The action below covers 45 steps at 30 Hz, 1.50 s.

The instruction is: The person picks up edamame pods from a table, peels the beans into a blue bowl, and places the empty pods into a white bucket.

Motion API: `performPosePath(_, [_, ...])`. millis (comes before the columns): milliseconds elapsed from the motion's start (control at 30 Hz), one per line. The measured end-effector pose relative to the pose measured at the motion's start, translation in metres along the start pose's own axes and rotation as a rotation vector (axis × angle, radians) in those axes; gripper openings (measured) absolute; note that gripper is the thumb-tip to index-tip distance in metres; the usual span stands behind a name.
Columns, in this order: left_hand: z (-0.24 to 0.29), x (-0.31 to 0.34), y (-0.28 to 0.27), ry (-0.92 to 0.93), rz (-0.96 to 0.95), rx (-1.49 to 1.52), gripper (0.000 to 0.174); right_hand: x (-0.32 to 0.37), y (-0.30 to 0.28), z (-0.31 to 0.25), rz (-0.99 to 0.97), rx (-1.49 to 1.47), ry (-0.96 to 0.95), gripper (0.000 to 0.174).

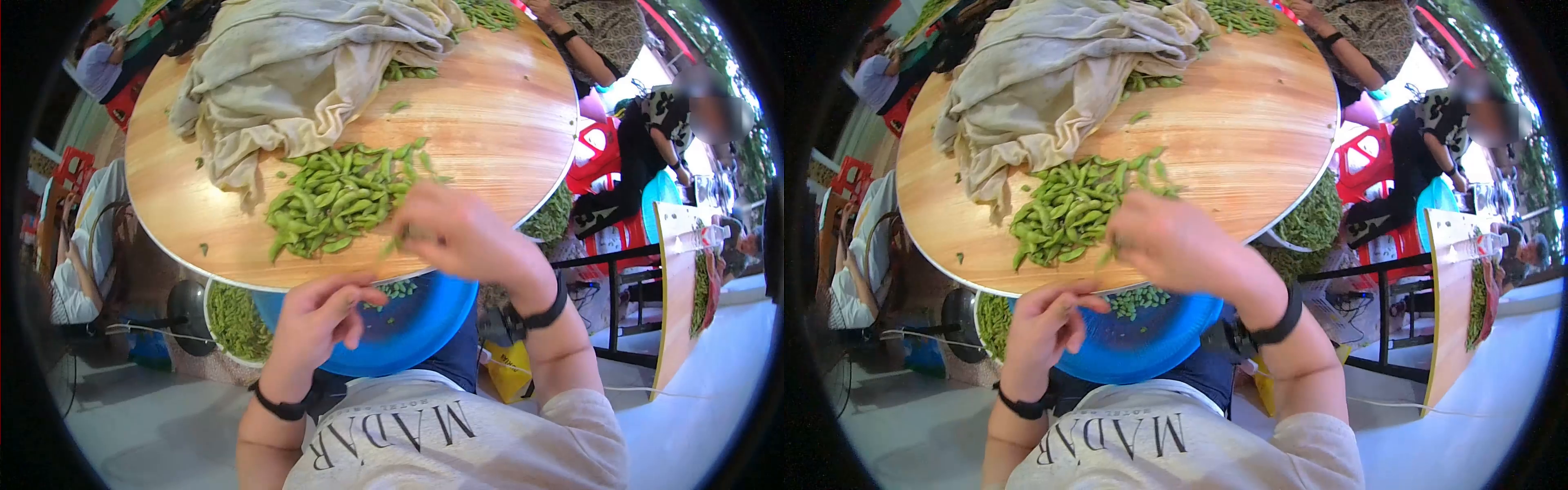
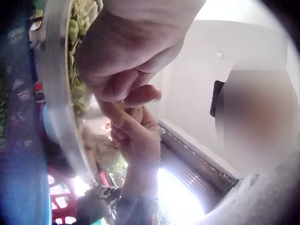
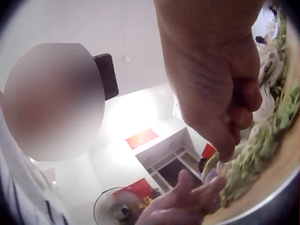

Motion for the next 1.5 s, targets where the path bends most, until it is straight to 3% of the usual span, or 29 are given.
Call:
performPosePath(100, [-0.014, -0.009, -0.001, -0.123, -0.141, 0.035, 0.017, 0.021, 0.023, -0.023, -0.107, 0.006, 0.026, 0.016])
performPosePath(200, [-0.024, -0.003, -0.008, -0.035, -0.131, 0.014, 0.013, 0.034, 0.032, -0.022, 0.006, -0.139, -0.003, 0.018])
performPosePath(233, [-0.022, 0.002, -0.008, 0.023, -0.041, -0.04, 0.013, 0.037, 0.036, -0.017, 0.125, -0.209, 0.009, 0.011])
performPosePath(333, [-0.026, 0.011, -0.013, 0.236, 0.095, -0.155, 0.014, 0.053, 0.058, -0.009, 0.028, -0.827, 0.622, 0.017])
performPosePath(367, [-0.032, 0.012, -0.019, 0.275, 0.11, -0.169, 0.016, 0.057, 0.074, -0.008, -0.028, -0.893, 0.592, 0.031])
performPosePath(467, [-0.032, 0.02, -0.016, 0.391, 0.214, -0.447, 0.015, 0.058, 0.096, -0.022, -0.058, -1.055, 0.623, 0.035])
performPosePath(600, [-0.034, 0.023, -0.016, 0.691, 0.221, -0.775, 0.017, 0.054, 0.105, -0.028, -0.095, -0.972, 0.558, 0.038])
performPosePath(800, [-0.027, 0.03, -0.012, 0.731, 0.225, -0.938, 0.014, 0.05, 0.104, -0.035, -0.088, -0.915, 0.584, 0.029])
performPosePath(1000, [-0.036, 0.027, -0.016, 0.769, 0.283, -0.81, 0.013, 0.049, 0.105, -0.04, 0.022, -0.827, 0.583, 0.023])
performPosePath(1100, [-0.048, 0.025, -0.021, 0.648, 0.292, -0.67, 0.01, 0.052, 0.109, -0.038, 0.025, -0.83, 0.627, 0.023])
performPosePath(1200, [-0.048, 0.023, -0.022, 0.264, 0.259, -0.2, 0.008, 0.056, 0.111, -0.04, 0.057, -0.839, 0.586, 0.022])
performPosePath(1300, [-0.057, 0.014, -0.03, 0.151, 0.135, 0.135, 0.008, 0.057, 0.112, -0.042, 0.114, -0.723, 0.569, 0.02])
performPosePath(1500, [-0.064, 0.013, -0.036, 0.01, 0.082, 0.262, 0.011, 0.067, 0.117, -0.037, 0.094, -0.544, 0.437, 0.015])
Point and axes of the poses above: each hand's wrist, its own x-axis away from the middle knuckle, its own y-axis out of the palm, z = x × y, the point moved 3 cm from there along -x, towards the middle knuckle, and after that the axes turned 7 degrees about x, right-handed, at the moved point
